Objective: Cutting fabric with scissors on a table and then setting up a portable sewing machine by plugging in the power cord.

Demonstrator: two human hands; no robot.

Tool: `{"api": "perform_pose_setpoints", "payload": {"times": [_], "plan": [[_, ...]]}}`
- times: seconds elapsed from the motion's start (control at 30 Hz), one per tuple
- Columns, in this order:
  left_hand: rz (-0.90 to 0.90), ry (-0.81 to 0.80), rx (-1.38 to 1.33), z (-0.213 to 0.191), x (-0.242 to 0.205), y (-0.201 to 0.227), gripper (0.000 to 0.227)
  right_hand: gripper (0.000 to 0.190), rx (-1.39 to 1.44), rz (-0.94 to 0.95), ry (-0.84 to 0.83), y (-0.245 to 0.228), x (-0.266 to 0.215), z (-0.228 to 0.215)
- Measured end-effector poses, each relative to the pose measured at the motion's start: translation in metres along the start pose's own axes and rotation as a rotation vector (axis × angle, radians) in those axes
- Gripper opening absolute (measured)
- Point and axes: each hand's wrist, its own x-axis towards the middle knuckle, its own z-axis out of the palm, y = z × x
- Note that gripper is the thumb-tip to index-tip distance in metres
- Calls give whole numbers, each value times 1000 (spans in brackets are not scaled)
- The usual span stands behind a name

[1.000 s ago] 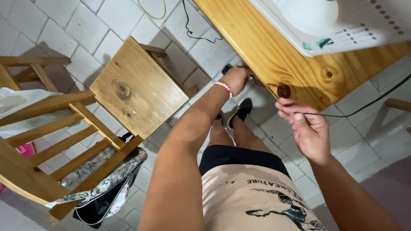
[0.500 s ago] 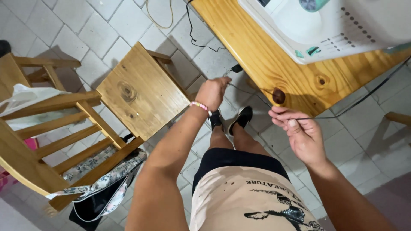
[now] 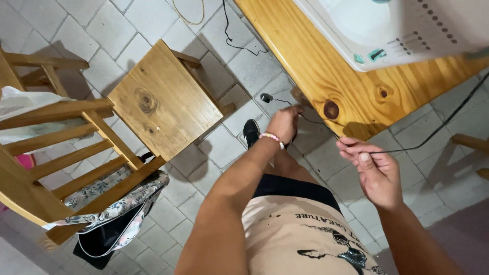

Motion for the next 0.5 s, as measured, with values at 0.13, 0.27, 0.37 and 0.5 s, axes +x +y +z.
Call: {"api": "perform_pose_setpoints", "payload": {"times": [0.13, 0.27, 0.37, 0.5], "plan": [[25, -44, 238, -13, 14, -31, 38, 29, 56, -8, 63, 7, -2, 12], [92, -75, 222, -27, 40, -39, 37, 29, 37, 5, 50, 8, 4, 22], [121, -49, 293, -28, 60, -37, 34, 30, 113, 21, 62, 13, 8, 24], [121, -110, 372, -16, 87, -49, 33, 32, 137, 66, 121, 12, 15, 23]]}}
